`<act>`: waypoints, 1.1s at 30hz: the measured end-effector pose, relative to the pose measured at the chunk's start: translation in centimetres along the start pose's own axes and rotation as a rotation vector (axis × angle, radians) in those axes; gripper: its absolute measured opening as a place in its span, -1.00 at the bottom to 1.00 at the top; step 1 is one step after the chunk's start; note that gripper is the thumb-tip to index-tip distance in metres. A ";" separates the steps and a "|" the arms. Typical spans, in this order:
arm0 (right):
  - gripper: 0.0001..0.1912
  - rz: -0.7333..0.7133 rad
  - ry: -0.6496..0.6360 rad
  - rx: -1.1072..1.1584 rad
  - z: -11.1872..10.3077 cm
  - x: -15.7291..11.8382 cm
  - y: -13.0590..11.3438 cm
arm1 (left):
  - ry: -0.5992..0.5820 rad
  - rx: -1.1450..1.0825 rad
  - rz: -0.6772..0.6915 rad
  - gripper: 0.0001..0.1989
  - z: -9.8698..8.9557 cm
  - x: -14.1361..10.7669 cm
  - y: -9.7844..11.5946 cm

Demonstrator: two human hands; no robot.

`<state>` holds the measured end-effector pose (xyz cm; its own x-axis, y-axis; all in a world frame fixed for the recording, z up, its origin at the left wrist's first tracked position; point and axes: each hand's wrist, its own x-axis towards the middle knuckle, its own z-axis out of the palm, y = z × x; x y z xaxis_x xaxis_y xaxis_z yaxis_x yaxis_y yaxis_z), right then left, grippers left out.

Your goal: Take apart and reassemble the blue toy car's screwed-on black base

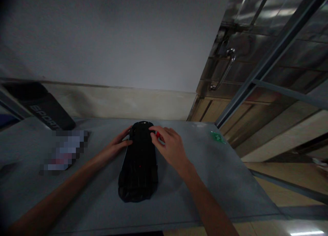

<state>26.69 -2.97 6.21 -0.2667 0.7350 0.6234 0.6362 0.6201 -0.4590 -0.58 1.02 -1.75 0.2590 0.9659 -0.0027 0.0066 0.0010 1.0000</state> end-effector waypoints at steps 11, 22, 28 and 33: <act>-0.74 0.011 -0.021 0.000 0.0 0.0 -0.1 | -0.020 -0.012 -0.014 -0.09 0.0 -0.1 0.3; -0.67 -0.036 -0.052 0.029 -0.2 0.0 0.3 | -0.007 -0.006 -0.029 -0.05 0.1 -0.2 0.3; -0.68 0.009 -0.042 0.024 -0.1 0.0 0.2 | -0.014 -0.003 -0.021 -0.06 -0.1 0.1 -0.1; -0.62 -0.028 -0.058 0.028 -0.3 0.0 0.0 | -0.011 0.012 0.007 -0.06 -0.3 0.4 -0.8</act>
<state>26.90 -3.01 6.36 -0.3259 0.7312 0.5993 0.6073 0.6477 -0.4600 -0.79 1.46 -2.53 0.2700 0.9628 0.0044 0.0161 -0.0091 0.9998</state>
